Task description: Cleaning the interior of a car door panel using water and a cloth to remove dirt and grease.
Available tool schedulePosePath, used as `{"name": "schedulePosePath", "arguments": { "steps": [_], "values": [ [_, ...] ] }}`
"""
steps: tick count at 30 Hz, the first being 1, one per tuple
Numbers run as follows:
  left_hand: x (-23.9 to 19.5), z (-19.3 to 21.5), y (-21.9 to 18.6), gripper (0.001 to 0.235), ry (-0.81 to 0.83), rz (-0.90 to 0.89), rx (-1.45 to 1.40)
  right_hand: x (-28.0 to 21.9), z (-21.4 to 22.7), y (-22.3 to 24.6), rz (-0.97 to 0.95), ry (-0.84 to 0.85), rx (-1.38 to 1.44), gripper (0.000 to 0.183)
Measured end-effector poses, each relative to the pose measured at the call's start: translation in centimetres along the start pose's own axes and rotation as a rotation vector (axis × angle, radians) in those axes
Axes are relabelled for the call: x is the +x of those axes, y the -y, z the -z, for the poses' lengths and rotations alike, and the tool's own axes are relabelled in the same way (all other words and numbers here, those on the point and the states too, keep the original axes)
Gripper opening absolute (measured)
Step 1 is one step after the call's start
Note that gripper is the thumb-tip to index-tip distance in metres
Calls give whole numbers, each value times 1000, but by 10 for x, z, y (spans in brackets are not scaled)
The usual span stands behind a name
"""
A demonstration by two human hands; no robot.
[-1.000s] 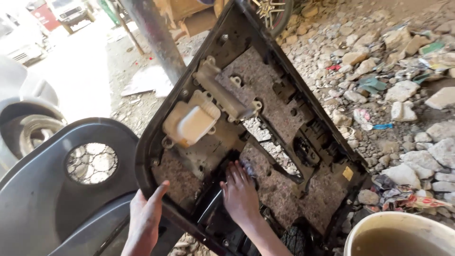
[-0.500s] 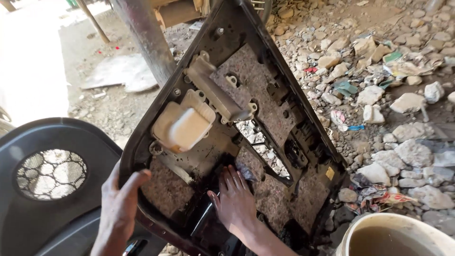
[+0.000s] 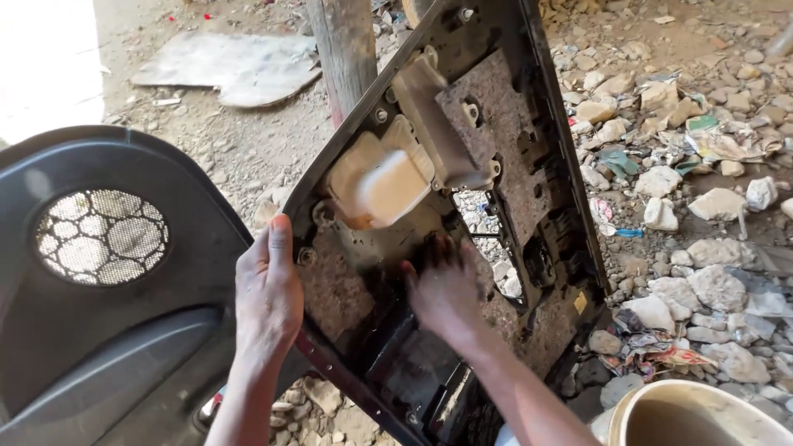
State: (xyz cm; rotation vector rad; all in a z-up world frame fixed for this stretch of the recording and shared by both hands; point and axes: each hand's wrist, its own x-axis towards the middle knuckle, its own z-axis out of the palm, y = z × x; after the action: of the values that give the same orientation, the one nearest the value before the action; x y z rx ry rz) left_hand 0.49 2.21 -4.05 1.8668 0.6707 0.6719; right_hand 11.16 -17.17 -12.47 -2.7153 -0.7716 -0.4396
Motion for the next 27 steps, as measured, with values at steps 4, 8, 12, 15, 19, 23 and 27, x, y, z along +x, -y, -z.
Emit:
{"name": "schedulePosePath", "arguments": {
  "steps": [4,8,12,15,19,23,27],
  "values": [
    [3,0,-9,57,40,-33,5,-14,-9,33,-103,165,376,78],
    [-7,3,-21,54,55,9,3,25,-36,3,-156,211,696,94],
    [-5,2,-15,55,31,-20,54,8,26,48,-259,238,935,77],
    [3,2,-2,58,14,-34,0,0,5,48,-21,369,686,95],
    [9,-1,6,51,29,-124,-127,20,-10,38,-85,193,767,104],
    [3,0,1,54,12,-104,-44,-16,4,65,110,373,692,79],
    [20,-8,15,60,12,-187,-103,2,-31,48,84,71,552,75]
  ]
}}
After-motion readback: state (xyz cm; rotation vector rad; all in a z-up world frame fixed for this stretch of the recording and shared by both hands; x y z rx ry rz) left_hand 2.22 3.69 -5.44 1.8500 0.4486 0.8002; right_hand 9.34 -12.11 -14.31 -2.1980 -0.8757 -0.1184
